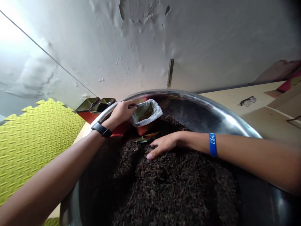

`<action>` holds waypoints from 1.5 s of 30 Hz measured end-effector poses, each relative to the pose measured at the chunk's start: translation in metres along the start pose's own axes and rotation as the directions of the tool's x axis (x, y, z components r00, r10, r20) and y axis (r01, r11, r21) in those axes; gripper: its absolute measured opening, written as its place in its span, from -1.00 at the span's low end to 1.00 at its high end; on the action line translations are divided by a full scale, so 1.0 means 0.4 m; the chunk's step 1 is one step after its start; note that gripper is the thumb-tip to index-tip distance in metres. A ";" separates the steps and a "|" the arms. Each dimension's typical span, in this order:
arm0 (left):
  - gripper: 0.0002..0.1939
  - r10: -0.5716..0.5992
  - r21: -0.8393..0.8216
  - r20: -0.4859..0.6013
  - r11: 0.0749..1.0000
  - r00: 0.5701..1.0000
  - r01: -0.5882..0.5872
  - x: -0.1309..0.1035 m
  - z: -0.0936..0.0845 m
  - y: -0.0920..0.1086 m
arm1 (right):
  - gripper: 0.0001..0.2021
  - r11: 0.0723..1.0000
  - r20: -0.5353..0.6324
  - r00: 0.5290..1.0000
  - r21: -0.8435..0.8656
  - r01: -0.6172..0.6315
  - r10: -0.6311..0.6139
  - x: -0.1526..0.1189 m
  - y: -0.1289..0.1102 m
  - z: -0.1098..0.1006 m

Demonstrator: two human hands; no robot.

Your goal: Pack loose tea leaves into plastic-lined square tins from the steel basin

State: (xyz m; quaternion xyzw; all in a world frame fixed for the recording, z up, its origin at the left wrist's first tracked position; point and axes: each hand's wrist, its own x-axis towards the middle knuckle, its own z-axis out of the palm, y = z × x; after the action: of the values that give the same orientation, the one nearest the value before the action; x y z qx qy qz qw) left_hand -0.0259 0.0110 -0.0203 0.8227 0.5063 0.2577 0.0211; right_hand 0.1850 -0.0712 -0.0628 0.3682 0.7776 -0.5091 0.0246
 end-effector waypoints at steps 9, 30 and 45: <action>-0.74 0.072 -0.010 -0.012 0.997 0.997 -0.072 0.003 0.009 -0.004 | -0.46 0.976 0.251 0.954 0.178 0.123 -0.165 0.002 -0.033 0.037; -0.73 0.204 -0.196 0.067 0.962 0.977 -0.188 -0.020 0.017 0.061 | -0.65 0.972 -0.461 0.856 -0.106 0.208 -0.234 -0.073 -0.127 -0.107; -0.73 0.335 -0.110 0.044 0.938 0.941 -0.329 -0.039 0.024 0.080 | -0.64 0.625 -0.461 0.818 -0.763 -0.168 -0.343 0.015 -0.036 -0.088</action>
State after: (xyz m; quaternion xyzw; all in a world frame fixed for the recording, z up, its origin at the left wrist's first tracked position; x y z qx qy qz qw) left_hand -0.0007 -0.0157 -0.0255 0.9017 0.3458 0.2572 0.0345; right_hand 0.1840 -0.0425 -0.0371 0.4139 0.9069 0.0093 -0.0780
